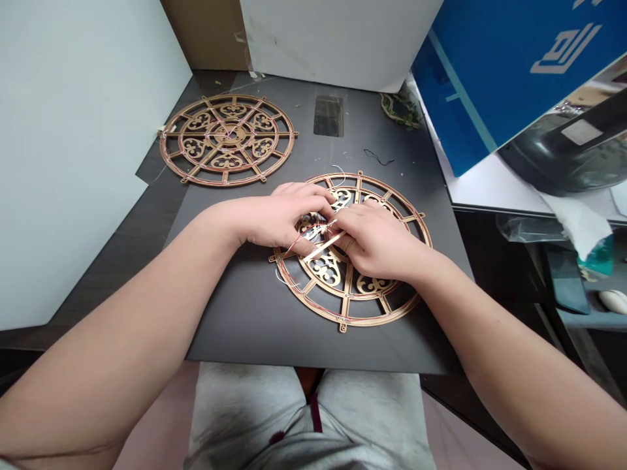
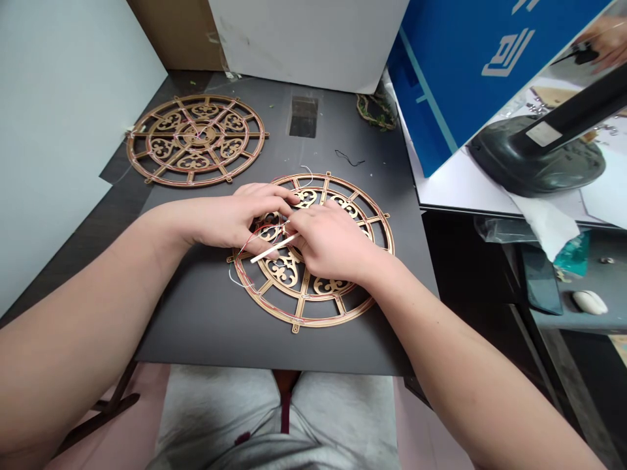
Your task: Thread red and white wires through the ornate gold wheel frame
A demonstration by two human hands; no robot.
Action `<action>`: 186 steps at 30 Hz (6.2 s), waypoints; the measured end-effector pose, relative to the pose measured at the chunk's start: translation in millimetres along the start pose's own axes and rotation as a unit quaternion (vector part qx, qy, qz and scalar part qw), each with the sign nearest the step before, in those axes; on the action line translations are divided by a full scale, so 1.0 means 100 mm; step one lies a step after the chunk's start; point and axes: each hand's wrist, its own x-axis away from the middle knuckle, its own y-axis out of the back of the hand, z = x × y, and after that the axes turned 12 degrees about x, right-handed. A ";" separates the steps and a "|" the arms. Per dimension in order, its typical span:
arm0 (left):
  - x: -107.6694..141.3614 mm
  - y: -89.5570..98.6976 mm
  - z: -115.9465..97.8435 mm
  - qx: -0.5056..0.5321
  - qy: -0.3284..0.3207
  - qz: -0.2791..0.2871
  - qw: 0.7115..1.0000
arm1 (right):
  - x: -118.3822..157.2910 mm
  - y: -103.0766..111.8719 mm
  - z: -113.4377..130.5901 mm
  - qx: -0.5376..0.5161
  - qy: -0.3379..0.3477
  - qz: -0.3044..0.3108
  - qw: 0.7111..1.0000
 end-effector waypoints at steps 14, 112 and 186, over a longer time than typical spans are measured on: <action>0.01 0.00 0.00 -0.005 0.001 0.000 1.000 | 0.00 0.00 0.01 0.004 -0.004 -0.002 1.000; -0.04 -0.02 0.00 -0.011 0.001 0.006 1.000 | -0.06 0.01 0.10 0.034 -0.051 -0.014 0.998; -0.01 0.00 -0.01 -0.002 -0.017 0.019 1.000 | 0.07 0.21 -0.19 -0.134 0.046 -0.063 0.988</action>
